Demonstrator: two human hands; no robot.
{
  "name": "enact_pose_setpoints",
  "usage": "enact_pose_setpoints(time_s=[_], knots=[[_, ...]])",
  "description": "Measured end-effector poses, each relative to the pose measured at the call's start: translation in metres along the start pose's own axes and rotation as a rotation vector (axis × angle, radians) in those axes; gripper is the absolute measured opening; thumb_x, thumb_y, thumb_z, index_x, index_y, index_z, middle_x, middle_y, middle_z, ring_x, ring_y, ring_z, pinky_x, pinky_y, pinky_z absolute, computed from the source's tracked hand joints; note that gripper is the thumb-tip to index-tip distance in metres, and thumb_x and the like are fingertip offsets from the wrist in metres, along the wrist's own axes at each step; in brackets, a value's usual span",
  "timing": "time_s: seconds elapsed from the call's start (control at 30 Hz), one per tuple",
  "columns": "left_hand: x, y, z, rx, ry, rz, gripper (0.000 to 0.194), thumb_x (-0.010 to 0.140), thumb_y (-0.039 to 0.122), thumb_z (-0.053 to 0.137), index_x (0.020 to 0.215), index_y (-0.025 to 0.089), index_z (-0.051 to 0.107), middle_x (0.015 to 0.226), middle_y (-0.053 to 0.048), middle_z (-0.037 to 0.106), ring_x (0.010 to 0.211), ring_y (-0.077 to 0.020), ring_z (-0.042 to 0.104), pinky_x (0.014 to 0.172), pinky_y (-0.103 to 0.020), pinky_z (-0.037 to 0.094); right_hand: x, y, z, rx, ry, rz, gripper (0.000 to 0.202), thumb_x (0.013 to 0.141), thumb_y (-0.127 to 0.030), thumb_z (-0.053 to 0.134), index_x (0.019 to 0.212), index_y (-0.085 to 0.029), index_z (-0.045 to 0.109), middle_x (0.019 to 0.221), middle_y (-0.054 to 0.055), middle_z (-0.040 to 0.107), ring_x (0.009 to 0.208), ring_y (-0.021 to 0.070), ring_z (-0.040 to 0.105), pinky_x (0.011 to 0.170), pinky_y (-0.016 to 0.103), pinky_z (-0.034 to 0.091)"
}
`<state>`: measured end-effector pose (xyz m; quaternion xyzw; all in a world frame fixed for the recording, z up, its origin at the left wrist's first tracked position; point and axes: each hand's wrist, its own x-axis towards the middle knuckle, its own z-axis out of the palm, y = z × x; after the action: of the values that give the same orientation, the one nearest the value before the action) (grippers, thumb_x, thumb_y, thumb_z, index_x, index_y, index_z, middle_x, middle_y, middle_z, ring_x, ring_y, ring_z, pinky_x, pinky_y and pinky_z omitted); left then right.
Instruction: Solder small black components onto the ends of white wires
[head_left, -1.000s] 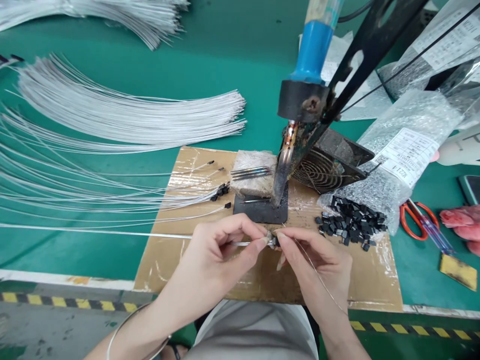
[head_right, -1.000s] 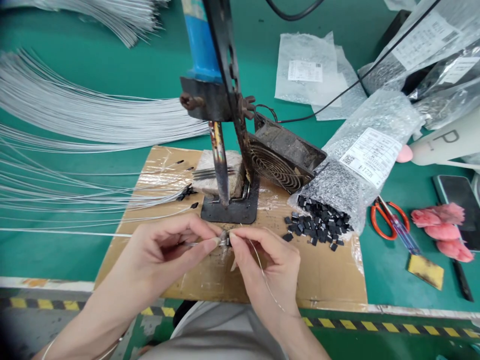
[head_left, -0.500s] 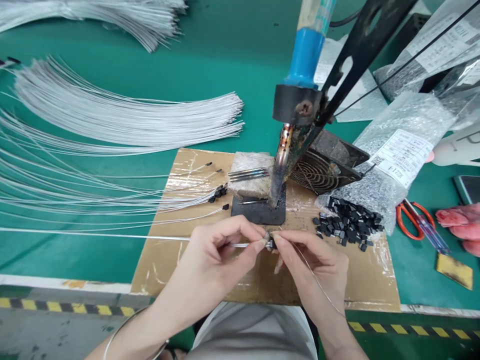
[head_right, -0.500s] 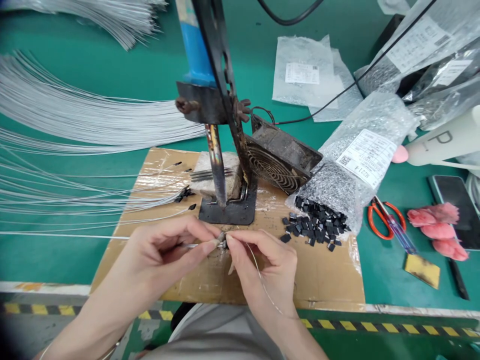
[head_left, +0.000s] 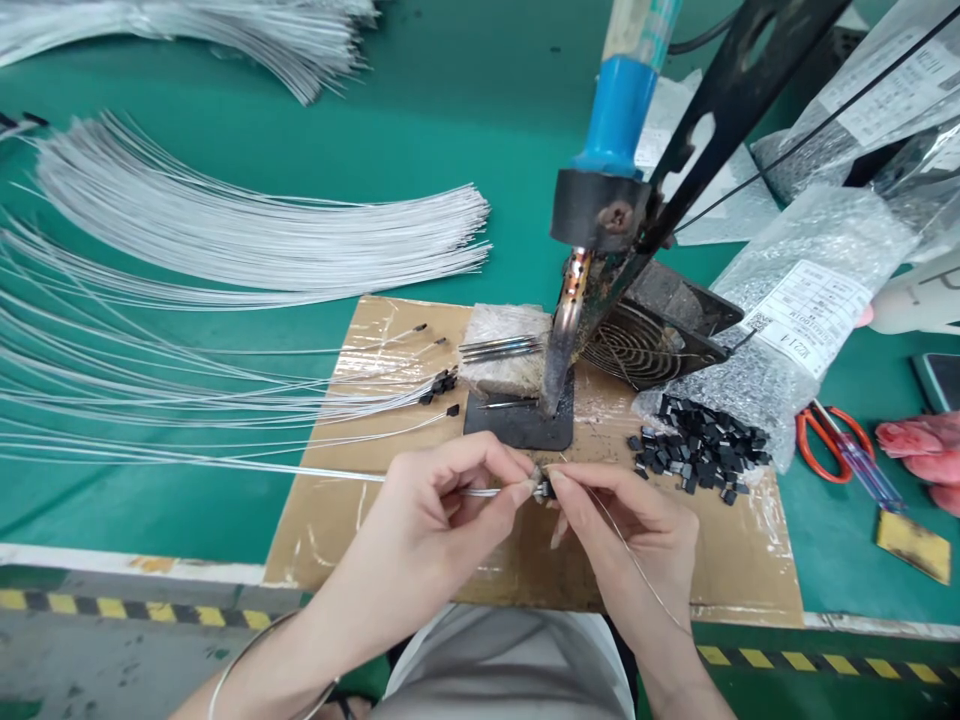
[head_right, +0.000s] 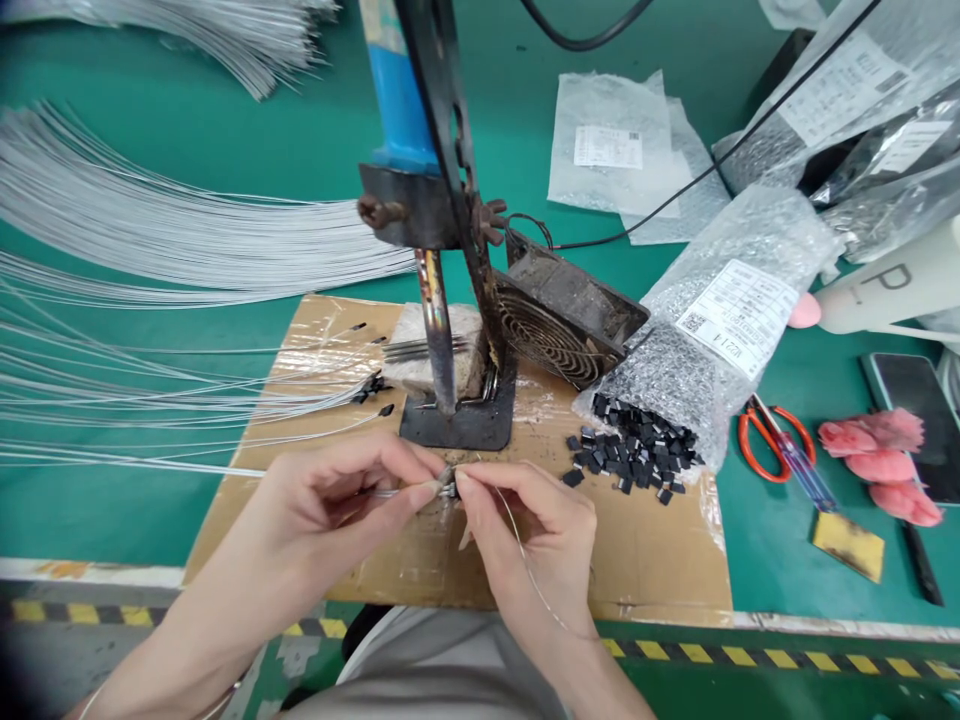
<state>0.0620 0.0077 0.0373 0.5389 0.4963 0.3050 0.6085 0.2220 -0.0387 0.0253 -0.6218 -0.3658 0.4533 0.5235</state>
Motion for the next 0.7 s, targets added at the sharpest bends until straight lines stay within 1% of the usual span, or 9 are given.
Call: enact_pose_setpoints(time_s=[0.1,0.27,0.37,0.47,0.6,0.7], knots=[[0.001,0.0,0.001,-0.01,0.004,-0.01,0.014,0.092,0.024,0.07,0.079,0.021,0.076,0.088,-0.004,0.077,0.073,-0.0143,0.064,0.049,-0.019,0.036,0.001,0.003,-0.002,0.015,-0.001,-0.023,0.012,0.09,-0.021,0.077,0.089,-0.029,0.086,0.067,-0.004,0.074,0.054,0.0089,0.064,0.056,0.02,0.055],[0.003,0.001,0.002,-0.036,-0.02,-0.018,0.015,0.093,0.024,0.07,0.079,0.02,0.075,0.088,-0.004,0.077,0.069,-0.0124,0.06,0.052,-0.019,0.039,0.003,0.009,-0.007,-0.034,-0.046,-0.101,0.017,0.092,-0.018,0.077,0.094,-0.032,0.086,0.07,-0.005,0.076,0.055,0.0075,0.067,0.057,0.016,0.056],[0.003,0.0,0.002,-0.036,-0.025,-0.015,0.014,0.093,0.022,0.069,0.08,0.02,0.074,0.089,-0.003,0.077,0.069,-0.0116,0.06,0.055,-0.019,0.042,0.003,0.011,-0.008,-0.026,-0.054,-0.101,0.019,0.093,-0.017,0.077,0.095,-0.034,0.085,0.073,-0.006,0.077,0.057,0.0057,0.067,0.059,0.014,0.056],[0.003,0.0,0.002,-0.01,-0.003,-0.012,0.014,0.093,0.022,0.069,0.08,0.02,0.074,0.088,-0.003,0.077,0.071,-0.0123,0.061,0.053,-0.019,0.04,0.002,0.011,-0.007,-0.01,-0.062,-0.094,0.019,0.093,-0.017,0.077,0.095,-0.034,0.085,0.074,-0.007,0.078,0.058,0.0053,0.067,0.06,0.013,0.056],[0.004,0.006,0.003,0.019,0.009,0.004,0.015,0.09,0.019,0.067,0.076,0.018,0.072,0.082,-0.003,0.076,0.066,-0.0119,0.059,0.053,-0.02,0.04,0.002,0.01,-0.005,0.02,-0.026,-0.074,0.018,0.092,-0.017,0.077,0.092,-0.033,0.085,0.074,-0.007,0.077,0.057,0.0046,0.066,0.059,0.013,0.056],[0.005,0.01,0.004,0.027,0.006,-0.008,0.015,0.089,0.019,0.066,0.075,0.017,0.072,0.078,-0.004,0.075,0.065,-0.0122,0.059,0.052,-0.02,0.041,0.002,0.01,-0.004,0.018,-0.034,-0.085,0.017,0.091,-0.017,0.078,0.093,-0.033,0.085,0.075,-0.007,0.078,0.057,0.0045,0.066,0.058,0.013,0.056]])
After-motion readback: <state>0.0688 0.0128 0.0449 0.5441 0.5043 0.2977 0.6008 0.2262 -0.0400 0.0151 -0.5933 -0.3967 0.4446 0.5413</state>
